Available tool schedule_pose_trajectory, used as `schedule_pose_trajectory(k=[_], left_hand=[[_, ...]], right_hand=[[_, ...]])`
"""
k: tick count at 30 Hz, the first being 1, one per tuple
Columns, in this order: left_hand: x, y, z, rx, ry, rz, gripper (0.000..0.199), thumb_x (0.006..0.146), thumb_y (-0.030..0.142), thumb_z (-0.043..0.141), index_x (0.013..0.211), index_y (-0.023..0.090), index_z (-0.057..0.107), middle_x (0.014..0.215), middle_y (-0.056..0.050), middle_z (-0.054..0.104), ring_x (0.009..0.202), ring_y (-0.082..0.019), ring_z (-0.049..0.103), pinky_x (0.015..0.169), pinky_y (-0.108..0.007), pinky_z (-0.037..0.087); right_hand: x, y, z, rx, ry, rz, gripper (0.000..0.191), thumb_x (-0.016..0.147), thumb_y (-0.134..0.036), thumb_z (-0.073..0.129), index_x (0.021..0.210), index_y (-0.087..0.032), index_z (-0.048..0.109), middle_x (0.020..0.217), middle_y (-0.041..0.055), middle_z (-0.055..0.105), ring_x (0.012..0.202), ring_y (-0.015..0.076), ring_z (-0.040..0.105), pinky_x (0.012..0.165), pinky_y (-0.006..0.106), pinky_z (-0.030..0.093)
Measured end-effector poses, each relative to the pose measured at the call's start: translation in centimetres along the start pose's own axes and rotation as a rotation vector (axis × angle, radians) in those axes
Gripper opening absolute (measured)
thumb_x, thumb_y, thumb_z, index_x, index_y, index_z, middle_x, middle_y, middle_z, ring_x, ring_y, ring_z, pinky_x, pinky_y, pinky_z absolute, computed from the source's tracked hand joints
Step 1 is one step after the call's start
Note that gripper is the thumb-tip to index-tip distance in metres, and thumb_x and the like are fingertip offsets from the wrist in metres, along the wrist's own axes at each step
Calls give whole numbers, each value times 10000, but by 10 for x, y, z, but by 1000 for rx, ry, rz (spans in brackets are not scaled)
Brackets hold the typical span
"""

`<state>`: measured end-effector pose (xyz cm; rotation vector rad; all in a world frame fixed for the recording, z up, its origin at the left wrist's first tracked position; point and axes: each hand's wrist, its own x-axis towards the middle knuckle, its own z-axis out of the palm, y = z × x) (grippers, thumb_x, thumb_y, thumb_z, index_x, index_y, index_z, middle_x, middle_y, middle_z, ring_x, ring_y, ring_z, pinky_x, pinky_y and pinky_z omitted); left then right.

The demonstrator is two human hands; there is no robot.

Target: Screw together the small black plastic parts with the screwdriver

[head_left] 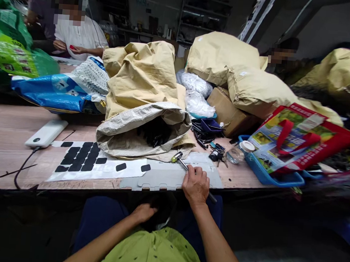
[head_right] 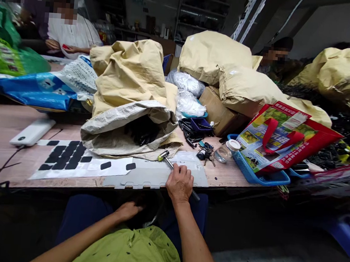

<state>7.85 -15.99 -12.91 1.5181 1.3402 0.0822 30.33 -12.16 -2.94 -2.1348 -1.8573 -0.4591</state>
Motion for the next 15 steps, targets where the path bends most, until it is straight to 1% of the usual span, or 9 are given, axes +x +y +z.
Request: schedule_pose_trajectory(k=[2, 4, 7, 9, 10, 11, 12, 14, 15], left_hand=[[-10, 12, -10, 42, -32, 26, 437, 885, 421, 580, 1240, 207, 719, 1246, -95, 730, 1171, -293, 655, 964, -348, 501], [-23, 30, -27, 90, -156, 178, 459, 865, 431, 620, 1248, 196, 719, 1206, -93, 742, 1084, -283, 680, 916, -337, 516], [-40, 67, -67, 63, -427, 394, 455, 856, 498, 667, 1203, 211, 737, 1031, -57, 768, 856, -221, 699, 764, -288, 526], [-39, 96, -101, -45, -516, 395, 503, 889, 532, 639, 1266, 204, 691, 951, -50, 757, 727, -175, 671, 656, -256, 511], [-33, 110, -118, -86, -473, 424, 507, 898, 532, 633, 1271, 192, 682, 948, -53, 748, 732, -169, 665, 647, -248, 509], [-25, 123, -135, -94, -372, 466, 491, 907, 528, 624, 1249, 181, 688, 941, -59, 740, 758, -176, 666, 654, -250, 511], [-13, 134, -150, -73, -187, 495, 454, 919, 519, 607, 1193, 173, 711, 923, -63, 729, 783, -185, 662, 669, -259, 515], [15, 153, -176, 47, 331, 491, 360, 929, 443, 603, 1132, 176, 734, 962, -77, 708, 868, -208, 654, 759, -295, 527], [30, 159, -185, 127, 547, 448, 336, 924, 408, 612, 1140, 182, 736, 1015, -93, 694, 927, -230, 649, 819, -325, 528]], right_hand=[[0, 0, 0, 1, 2, 0, 304, 969, -294, 545, 1256, -252, 635, 1077, 72, 580, 950, 239, 449, 778, 352, 280], [0, 0, 0, 0, 3, 1, 304, 971, -295, 543, 1257, -254, 636, 1075, 71, 582, 952, 241, 452, 781, 354, 282], [0, 0, 0, -4, 3, -1, 302, 975, -290, 537, 1256, -252, 639, 1066, 73, 584, 949, 244, 455, 781, 358, 285], [0, 0, -1, -5, 5, -2, 307, 975, -285, 534, 1262, -247, 638, 1062, 75, 585, 946, 244, 456, 777, 359, 287], [0, 0, -1, -5, 6, -3, 310, 975, -283, 532, 1263, -246, 637, 1061, 76, 584, 944, 244, 456, 774, 360, 288], [0, 0, -1, -4, 7, -4, 311, 974, -283, 532, 1263, -245, 638, 1061, 77, 584, 941, 244, 455, 771, 360, 289], [0, 0, -1, -2, 7, -6, 310, 973, -283, 532, 1261, -245, 639, 1062, 78, 584, 938, 243, 455, 768, 359, 289], [0, 1, -1, 3, 8, -8, 306, 972, -285, 532, 1254, -243, 642, 1059, 81, 582, 933, 241, 454, 765, 359, 290], [0, 1, -1, 6, 7, -8, 304, 972, -285, 532, 1252, -243, 643, 1054, 82, 581, 932, 241, 454, 764, 358, 291]])
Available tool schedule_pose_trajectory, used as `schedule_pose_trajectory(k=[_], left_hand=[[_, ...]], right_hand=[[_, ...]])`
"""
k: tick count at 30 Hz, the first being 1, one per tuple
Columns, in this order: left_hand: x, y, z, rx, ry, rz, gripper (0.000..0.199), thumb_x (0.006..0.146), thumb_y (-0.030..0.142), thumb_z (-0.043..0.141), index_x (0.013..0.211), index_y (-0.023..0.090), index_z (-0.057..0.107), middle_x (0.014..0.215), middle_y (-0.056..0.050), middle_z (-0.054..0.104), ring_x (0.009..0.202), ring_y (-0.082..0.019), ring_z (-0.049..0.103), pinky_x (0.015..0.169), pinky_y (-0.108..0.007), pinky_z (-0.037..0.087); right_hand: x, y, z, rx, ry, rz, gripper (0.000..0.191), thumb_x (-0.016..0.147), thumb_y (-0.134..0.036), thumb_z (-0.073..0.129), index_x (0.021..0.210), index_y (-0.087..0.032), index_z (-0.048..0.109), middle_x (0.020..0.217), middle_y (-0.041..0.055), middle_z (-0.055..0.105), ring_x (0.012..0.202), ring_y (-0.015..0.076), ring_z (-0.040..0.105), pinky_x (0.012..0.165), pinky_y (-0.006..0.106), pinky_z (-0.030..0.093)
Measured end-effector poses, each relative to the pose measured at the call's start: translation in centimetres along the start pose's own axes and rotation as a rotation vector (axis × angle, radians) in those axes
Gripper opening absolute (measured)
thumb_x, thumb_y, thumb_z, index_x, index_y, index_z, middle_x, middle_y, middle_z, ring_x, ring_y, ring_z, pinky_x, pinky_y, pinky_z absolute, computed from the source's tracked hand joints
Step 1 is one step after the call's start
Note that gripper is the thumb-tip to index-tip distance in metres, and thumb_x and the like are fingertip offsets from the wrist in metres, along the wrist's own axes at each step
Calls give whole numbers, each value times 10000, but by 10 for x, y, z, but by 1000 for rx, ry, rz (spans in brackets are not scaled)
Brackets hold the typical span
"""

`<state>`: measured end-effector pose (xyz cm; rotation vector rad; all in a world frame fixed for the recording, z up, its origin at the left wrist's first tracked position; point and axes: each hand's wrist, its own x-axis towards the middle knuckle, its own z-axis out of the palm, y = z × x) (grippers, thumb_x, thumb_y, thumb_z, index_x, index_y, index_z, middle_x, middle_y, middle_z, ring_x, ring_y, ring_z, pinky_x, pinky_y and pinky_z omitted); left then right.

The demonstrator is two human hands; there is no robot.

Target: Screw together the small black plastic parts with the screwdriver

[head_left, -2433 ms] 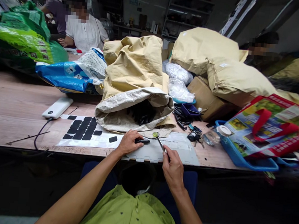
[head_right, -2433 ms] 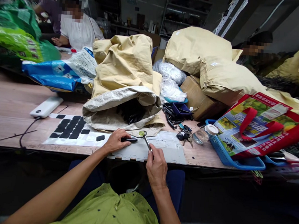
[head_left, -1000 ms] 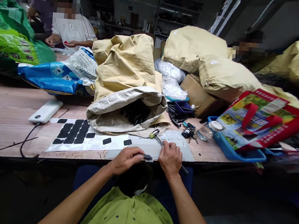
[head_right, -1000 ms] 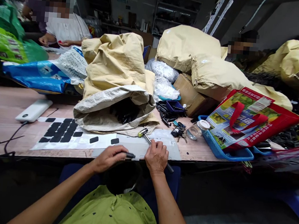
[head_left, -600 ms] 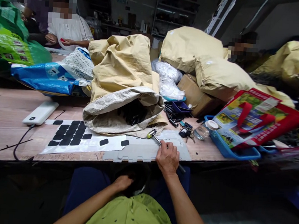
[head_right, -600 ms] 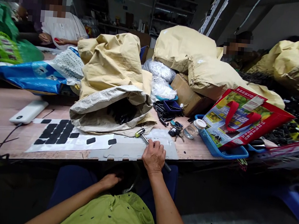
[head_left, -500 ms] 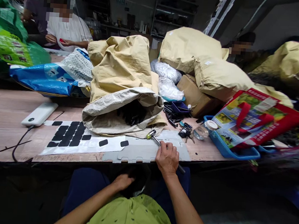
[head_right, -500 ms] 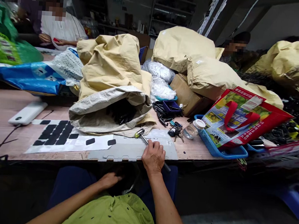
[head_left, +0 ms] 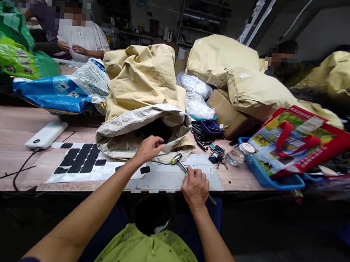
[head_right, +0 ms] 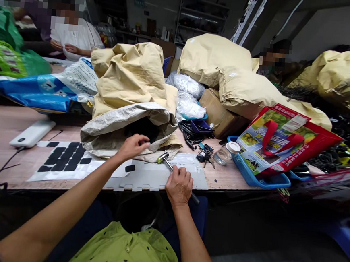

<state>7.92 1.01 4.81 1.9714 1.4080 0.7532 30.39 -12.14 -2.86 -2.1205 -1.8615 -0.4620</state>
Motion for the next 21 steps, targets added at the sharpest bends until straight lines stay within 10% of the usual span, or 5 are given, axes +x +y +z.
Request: schedule_pose_trajectory(k=[2, 8, 12, 21], left_hand=[[29, -7, 4, 225, 194, -53, 340, 906, 379, 640, 1180, 199, 729, 1147, -129, 651, 1039, -284, 626, 909, -390, 514], [48, -20, 17, 488, 214, -34, 253, 913, 324, 646, 1114, 203, 742, 1218, -172, 585, 1187, -388, 518, 966, -474, 456], [17, -24, 12, 378, 300, 98, 213, 961, 330, 598, 1095, 221, 723, 1134, -118, 632, 1082, -321, 536, 944, -440, 435], [-69, -62, 31, 161, 16, 258, 193, 931, 327, 677, 1096, 236, 722, 1031, -53, 681, 978, -242, 563, 888, -376, 418]], right_hand=[[0, 0, 0, 3, -5, 3, 303, 969, -283, 534, 1249, -243, 643, 1045, 83, 578, 930, 243, 453, 761, 357, 291], [1, -1, -3, 1, -21, 11, 308, 969, -275, 533, 1257, -248, 635, 1049, 81, 573, 940, 248, 456, 769, 354, 295], [2, -1, -3, 0, -29, 13, 314, 968, -286, 536, 1266, -256, 632, 1046, 78, 571, 940, 249, 456, 767, 353, 295], [2, -1, -3, 32, -24, 20, 325, 954, -284, 572, 1270, -251, 642, 1059, 75, 585, 955, 244, 465, 780, 354, 304]])
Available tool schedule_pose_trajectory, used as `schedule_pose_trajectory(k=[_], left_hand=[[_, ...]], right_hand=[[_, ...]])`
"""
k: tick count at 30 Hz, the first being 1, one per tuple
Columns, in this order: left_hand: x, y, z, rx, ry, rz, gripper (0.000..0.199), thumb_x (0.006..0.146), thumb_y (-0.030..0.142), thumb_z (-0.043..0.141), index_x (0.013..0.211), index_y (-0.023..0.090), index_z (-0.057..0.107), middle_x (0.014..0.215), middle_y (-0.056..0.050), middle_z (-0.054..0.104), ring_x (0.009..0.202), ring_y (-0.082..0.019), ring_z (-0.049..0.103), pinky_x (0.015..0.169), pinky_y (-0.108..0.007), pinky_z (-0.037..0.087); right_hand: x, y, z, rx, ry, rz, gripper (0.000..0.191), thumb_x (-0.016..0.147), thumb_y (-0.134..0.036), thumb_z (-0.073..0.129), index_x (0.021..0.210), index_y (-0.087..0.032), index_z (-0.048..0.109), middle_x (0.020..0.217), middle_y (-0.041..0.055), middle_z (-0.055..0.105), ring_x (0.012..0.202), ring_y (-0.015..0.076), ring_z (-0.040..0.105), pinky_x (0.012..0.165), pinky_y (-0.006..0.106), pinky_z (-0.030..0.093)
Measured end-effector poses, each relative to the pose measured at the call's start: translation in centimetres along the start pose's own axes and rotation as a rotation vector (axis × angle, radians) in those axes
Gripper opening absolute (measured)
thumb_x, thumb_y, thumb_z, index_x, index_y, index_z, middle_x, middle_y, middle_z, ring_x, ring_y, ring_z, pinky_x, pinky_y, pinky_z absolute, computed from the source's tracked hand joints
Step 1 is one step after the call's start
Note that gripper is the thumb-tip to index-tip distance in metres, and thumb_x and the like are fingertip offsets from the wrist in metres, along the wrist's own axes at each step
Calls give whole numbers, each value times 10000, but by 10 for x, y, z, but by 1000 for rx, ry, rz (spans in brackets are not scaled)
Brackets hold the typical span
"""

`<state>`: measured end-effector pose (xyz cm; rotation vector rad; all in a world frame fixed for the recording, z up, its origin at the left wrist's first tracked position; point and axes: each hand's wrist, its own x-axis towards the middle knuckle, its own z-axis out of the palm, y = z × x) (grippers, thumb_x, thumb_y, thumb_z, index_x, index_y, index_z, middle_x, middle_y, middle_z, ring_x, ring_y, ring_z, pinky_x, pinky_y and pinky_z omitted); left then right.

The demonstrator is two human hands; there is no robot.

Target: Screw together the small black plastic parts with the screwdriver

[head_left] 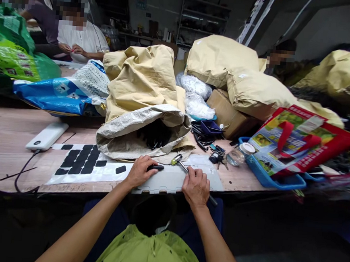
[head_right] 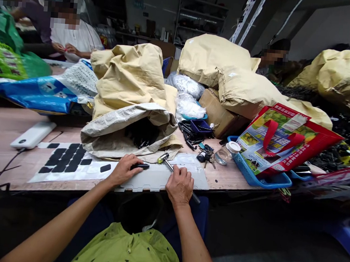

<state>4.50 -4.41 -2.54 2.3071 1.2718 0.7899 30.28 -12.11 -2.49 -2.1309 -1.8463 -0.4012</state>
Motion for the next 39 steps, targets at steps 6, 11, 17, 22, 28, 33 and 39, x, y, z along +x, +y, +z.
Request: schedule_pose_trajectory(k=[6, 11, 17, 22, 28, 33, 39], left_hand=[[0, -5, 6, -46, -34, -35, 236, 879, 344, 740, 1093, 246, 735, 1039, -47, 692, 991, -244, 568, 912, -391, 414], [1, -4, 3, -72, -30, -76, 220, 862, 344, 750, 1051, 233, 728, 1037, -47, 698, 1001, -246, 571, 914, -390, 422], [1, 0, 0, -64, -37, -85, 216, 851, 340, 761, 1039, 236, 740, 1027, -46, 703, 1006, -250, 575, 916, -384, 420], [2, 1, -2, -69, -44, -98, 206, 849, 317, 764, 1042, 247, 746, 1006, -37, 702, 996, -246, 578, 903, -372, 416], [2, 3, -3, -61, -55, -109, 153, 863, 346, 758, 966, 234, 747, 987, -36, 691, 993, -245, 569, 867, -359, 407], [2, 4, -3, -73, -47, -125, 181, 842, 307, 773, 1014, 256, 753, 988, -29, 695, 999, -243, 574, 909, -370, 409], [2, 3, -2, -70, -44, -126, 197, 832, 302, 776, 1022, 258, 752, 990, -28, 695, 1008, -247, 578, 922, -379, 415]], right_hand=[[0, 7, 1, 87, 13, -11, 337, 989, -264, 547, 1311, -269, 648, 1021, 59, 618, 940, 221, 500, 789, 339, 335], [-9, -1, -10, 342, 38, 17, 337, 1034, -272, 440, 1275, -211, 669, 1011, 77, 652, 939, 211, 572, 819, 330, 426], [-28, -31, -27, 752, -47, -4, 384, 1058, -321, 369, 1310, -206, 636, 1167, 107, 679, 1063, 204, 650, 902, 314, 526], [-31, -48, -41, 703, -127, -63, 416, 1057, -273, 379, 1407, -251, 602, 1085, 77, 674, 969, 185, 670, 876, 279, 525], [-35, -60, -41, 519, -135, -146, 465, 1046, -208, 372, 1450, -298, 584, 955, 48, 634, 801, 149, 659, 695, 209, 485], [-33, -55, -42, 495, -93, -105, 460, 1039, -207, 380, 1428, -302, 606, 970, 48, 640, 812, 149, 663, 686, 205, 479], [-33, -47, -44, 494, -107, -115, 455, 1035, -209, 373, 1407, -293, 620, 955, 47, 644, 813, 152, 660, 687, 220, 475]])
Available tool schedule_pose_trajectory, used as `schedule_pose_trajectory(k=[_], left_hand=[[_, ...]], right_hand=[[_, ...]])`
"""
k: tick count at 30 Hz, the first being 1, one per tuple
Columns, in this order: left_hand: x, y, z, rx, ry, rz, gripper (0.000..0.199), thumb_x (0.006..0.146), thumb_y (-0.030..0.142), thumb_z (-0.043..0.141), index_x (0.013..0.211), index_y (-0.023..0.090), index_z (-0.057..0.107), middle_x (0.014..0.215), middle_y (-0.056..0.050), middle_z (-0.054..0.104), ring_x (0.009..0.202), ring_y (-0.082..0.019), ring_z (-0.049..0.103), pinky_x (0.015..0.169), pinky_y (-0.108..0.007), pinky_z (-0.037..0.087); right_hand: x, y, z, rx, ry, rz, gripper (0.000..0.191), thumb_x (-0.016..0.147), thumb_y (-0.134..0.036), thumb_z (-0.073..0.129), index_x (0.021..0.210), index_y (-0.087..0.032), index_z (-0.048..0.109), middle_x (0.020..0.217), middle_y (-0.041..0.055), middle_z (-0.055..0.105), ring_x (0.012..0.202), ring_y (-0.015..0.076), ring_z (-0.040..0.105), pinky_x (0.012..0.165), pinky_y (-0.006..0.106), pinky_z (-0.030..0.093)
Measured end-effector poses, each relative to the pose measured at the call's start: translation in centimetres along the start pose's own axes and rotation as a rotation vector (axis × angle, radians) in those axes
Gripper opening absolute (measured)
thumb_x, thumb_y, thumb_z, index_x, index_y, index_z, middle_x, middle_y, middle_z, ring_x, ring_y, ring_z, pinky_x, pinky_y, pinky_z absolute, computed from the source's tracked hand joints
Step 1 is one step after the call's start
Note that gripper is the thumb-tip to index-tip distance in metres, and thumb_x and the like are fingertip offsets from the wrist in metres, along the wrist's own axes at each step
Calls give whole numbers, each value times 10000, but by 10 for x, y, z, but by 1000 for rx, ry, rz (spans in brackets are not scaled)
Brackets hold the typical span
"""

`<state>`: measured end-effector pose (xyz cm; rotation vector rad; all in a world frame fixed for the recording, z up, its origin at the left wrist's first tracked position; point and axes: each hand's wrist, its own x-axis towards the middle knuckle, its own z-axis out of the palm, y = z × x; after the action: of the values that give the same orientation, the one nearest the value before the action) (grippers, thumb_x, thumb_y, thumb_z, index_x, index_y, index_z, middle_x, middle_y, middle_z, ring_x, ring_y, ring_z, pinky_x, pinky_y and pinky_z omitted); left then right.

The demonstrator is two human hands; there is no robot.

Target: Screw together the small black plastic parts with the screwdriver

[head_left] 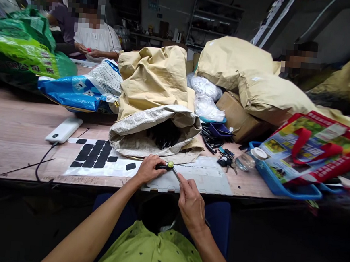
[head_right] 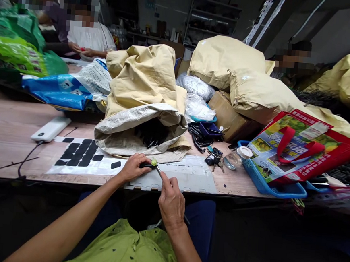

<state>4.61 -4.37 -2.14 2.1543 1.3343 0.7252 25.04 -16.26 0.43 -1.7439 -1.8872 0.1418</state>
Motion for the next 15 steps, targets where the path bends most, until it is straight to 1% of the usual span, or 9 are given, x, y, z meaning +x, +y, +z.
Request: schedule_pose_trajectory(k=[3, 6, 9, 12, 15], left_hand=[[0, 1, -1, -2, 3, 6, 193, 826, 301, 772, 1011, 253, 746, 991, -28, 695, 1005, -248, 582, 920, -378, 421], [-1, 4, -2, 8, 12, 14, 207, 802, 290, 777, 997, 238, 734, 983, -29, 694, 990, -247, 585, 915, -378, 427], [-1, 6, -3, 18, 13, 15, 234, 772, 261, 774, 999, 229, 725, 983, -30, 692, 982, -248, 588, 912, -378, 431], [-1, 6, -3, 20, 11, 18, 247, 761, 252, 764, 1003, 226, 723, 983, -33, 690, 979, -251, 589, 905, -382, 435], [-1, 6, -4, 19, 8, 18, 247, 764, 255, 752, 1008, 232, 723, 997, -39, 691, 997, -260, 589, 911, -389, 438]], right_hand=[[3, 5, -1, 12, 32, 27, 422, 1038, -241, 390, 1380, -273, 635, 1006, 55, 663, 859, 160, 657, 718, 234, 474], [14, 18, -4, -29, 92, 82, 384, 1037, -274, 426, 1351, -263, 647, 1066, 55, 670, 886, 164, 640, 719, 250, 451], [30, 39, -6, -159, 113, 110, 334, 1004, -240, 504, 1283, -252, 689, 1007, 47, 667, 859, 170, 598, 713, 272, 404], [43, 61, -3, -298, 109, 94, 295, 953, -184, 579, 1198, -247, 732, 945, 52, 653, 885, 195, 544, 747, 300, 357], [50, 73, 5, -301, 130, 109, 291, 927, -163, 606, 1169, -259, 737, 954, 46, 642, 903, 197, 505, 767, 309, 323]])
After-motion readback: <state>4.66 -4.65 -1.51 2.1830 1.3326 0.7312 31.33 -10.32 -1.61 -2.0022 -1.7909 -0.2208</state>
